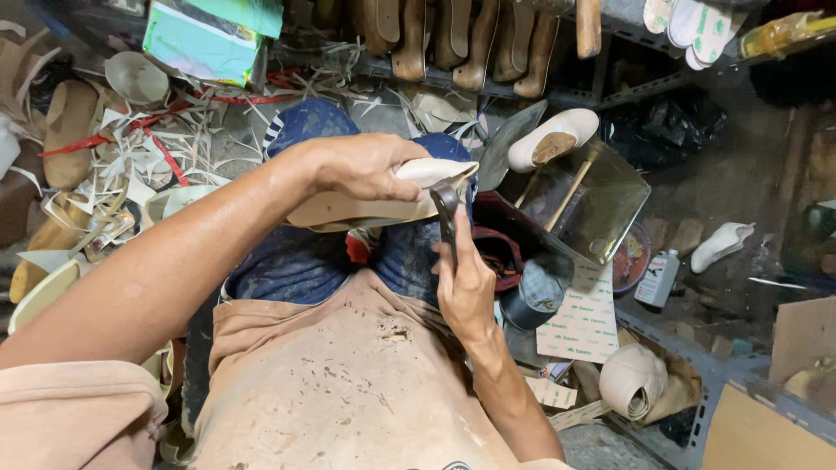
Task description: The person is repairing a shoe by using a hammer to tap the sole and edges. They hold the shoe on their lap, turn it over, and repeatedly strike different areas to secure the sole.
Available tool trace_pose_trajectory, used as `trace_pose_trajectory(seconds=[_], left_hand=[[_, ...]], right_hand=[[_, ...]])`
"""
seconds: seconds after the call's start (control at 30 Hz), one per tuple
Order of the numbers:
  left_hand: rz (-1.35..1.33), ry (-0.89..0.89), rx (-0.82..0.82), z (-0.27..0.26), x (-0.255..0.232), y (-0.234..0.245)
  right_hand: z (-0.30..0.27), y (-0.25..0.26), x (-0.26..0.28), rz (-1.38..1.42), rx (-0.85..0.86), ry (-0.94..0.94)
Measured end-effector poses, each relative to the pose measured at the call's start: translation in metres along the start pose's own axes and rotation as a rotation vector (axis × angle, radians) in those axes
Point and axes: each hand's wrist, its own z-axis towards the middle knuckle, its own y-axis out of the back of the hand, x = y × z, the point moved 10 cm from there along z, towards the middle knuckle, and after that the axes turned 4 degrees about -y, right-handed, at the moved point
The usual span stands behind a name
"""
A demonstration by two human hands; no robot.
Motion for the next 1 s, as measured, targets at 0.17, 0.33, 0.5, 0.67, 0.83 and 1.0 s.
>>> trace_pose_trajectory(seconds=[0.17, 0.33, 0.5, 0.67, 0.83, 1.0], left_hand=[[-0.008, 0.01, -0.02, 0.012, 0.013, -0.004], [0.171, 0.051, -0.06, 0.006, -0.022, -0.015], [0.558, -0.143, -0.584, 0.029, -0.035, -0.04], [0.111, -0.387, -0.846, -0.118, -0.112, 0.038], [-0.406, -0.234, -1.002, -0.168, -0.006, 0.022], [-0.159, -0.156, -1.115, -0.174, 0.053, -0.011]], right_hand=[[0.001, 0.001, 0.003, -0.003, -0.048, 0.041], [-0.014, 0.018, -0.029, 0.0, 0.001, -0.3], [-0.051, 0.033, -0.105, 0.109, -0.066, -0.665], [-0.058, 0.018, -0.098, 0.218, 0.024, -0.714], [-0.035, -0.002, -0.049, 0.092, 0.221, -0.598], [-0.024, -0.037, -0.008, 0.184, 0.487, -0.393]])
